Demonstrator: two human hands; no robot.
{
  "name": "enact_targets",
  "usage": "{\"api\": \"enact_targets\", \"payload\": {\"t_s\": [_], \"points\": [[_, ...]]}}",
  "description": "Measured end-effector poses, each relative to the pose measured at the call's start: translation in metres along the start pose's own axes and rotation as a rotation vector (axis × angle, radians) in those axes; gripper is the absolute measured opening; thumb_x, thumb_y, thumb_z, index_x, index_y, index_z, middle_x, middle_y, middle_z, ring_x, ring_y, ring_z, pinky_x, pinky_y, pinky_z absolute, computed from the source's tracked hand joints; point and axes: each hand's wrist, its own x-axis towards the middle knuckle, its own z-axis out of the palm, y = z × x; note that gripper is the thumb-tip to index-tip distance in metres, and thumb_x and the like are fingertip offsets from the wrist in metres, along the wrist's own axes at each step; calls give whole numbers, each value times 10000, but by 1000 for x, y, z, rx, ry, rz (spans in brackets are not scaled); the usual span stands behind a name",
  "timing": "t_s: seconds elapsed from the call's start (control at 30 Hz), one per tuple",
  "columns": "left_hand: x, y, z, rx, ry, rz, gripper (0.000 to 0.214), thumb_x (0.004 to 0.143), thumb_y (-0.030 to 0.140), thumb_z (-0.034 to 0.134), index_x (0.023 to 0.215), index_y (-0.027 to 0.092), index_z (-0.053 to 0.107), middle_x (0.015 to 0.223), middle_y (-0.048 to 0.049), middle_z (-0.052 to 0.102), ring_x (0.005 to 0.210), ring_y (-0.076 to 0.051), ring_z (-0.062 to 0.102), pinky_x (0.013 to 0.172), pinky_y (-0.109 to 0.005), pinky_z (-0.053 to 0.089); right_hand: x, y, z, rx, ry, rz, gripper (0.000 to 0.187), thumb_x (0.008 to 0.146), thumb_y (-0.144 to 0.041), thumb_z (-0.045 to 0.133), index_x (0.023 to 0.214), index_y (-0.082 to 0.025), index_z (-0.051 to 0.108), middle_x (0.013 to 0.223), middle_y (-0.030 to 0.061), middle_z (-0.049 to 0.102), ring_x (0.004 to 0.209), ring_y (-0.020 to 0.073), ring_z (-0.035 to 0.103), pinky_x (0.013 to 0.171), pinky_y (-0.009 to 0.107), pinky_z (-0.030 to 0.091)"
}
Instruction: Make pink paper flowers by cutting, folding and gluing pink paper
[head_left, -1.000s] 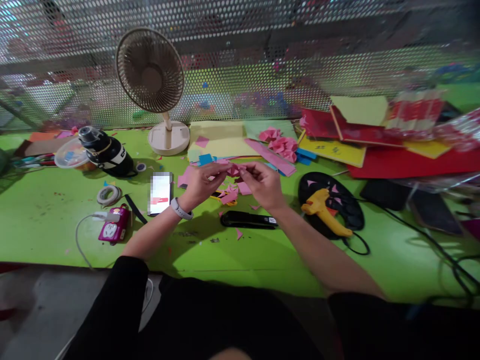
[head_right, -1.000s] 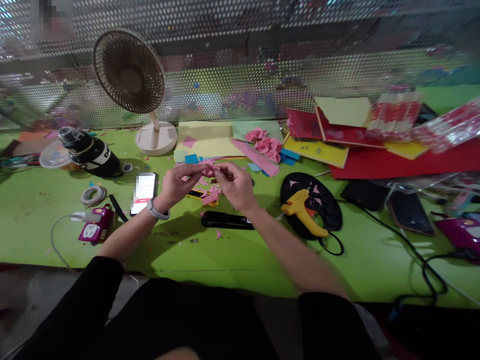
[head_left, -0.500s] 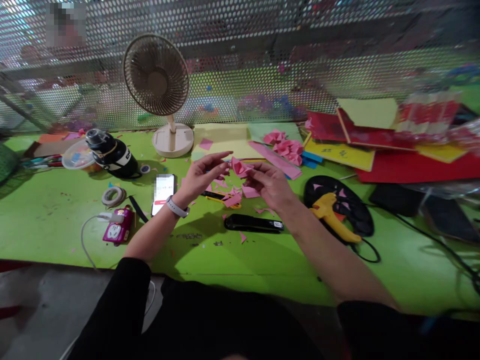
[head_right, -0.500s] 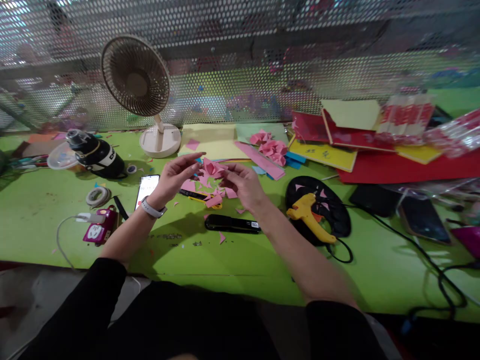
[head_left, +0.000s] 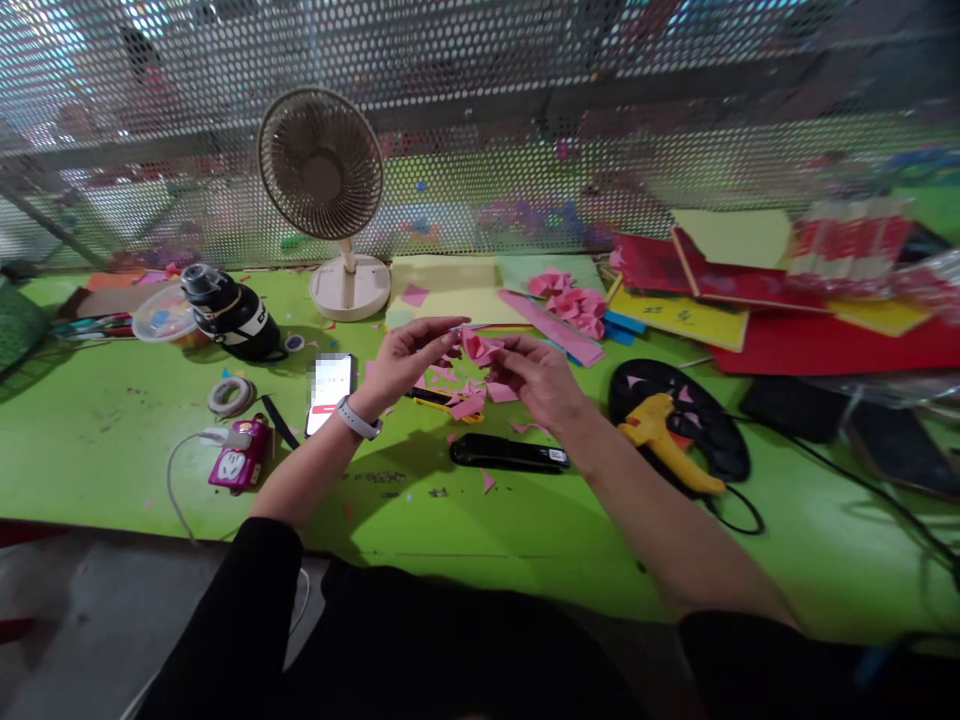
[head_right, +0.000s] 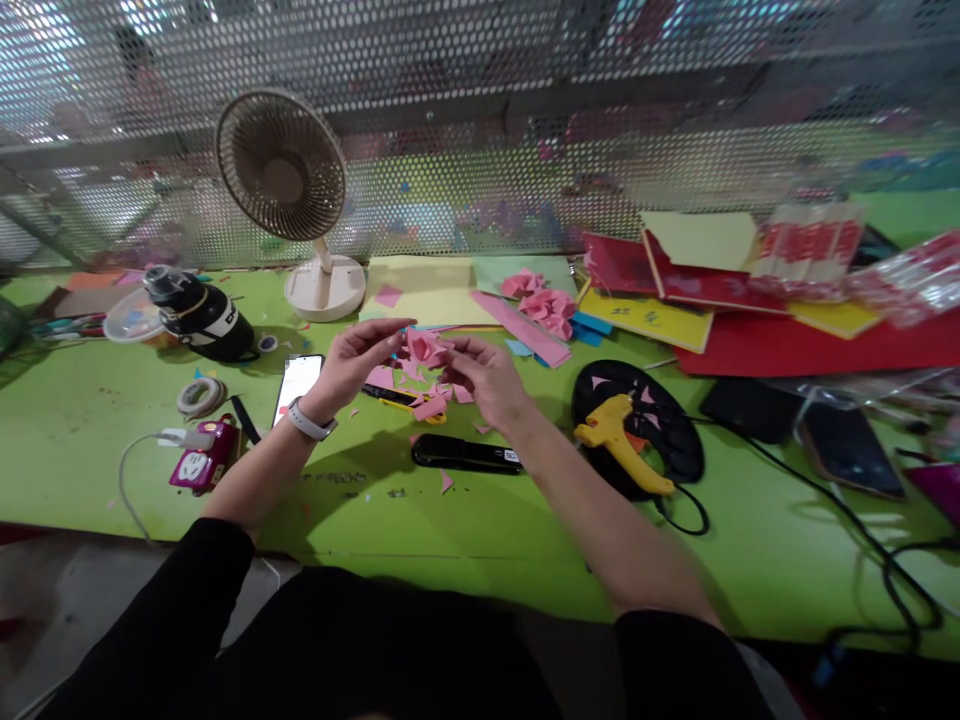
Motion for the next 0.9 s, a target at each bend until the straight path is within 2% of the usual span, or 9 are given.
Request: {"api": "enact_targets", "payload": {"t_s": [0.23,0.43,0.6,0.73,0.9], "points": [[2,-5,-1,-26,17,17,318,872,367,703,1118,167,724,925,-62,748,782,-113,695,707,-227,575,0,-2,2,-43,7,-16,350,566,-360,911,824,-215,725,731,-19,730,586,93,654,590,227,583],[2,-4,-2,109,15,80,327,845,314,718,1122,143,711,892,-69,733,773,-112,671,672,-214,543,1,-1,-3,-183,-1,-112,318,663,-395,857,872,-208,707,745,1,747,591,111,671,583,235,578],[2,-6,-1,153,4,88,337,839,322,732,1117,137,686,848,-55,714,723,-97,653,608,-186,501,0,1,-4,-232,-16,-127,288,712,-392,823,892,-203,699,773,11,754,596,113,675,582,233,578],[3,-8,-2,93,-40,78,364,858,378,722,1133,145,670,847,-52,708,732,-104,664,653,-208,531,0,0,-4,-214,-23,-123,280,710,-376,826,894,-208,699,788,7,755,612,112,681,574,225,573],[2,-7,-4,73,-58,84,381,899,412,671,1175,150,667,988,-89,731,839,-128,692,748,-245,574,0,-2,-3,-184,1,-144,294,684,-378,845,867,-208,691,733,0,740,586,112,668,567,233,570]]}}
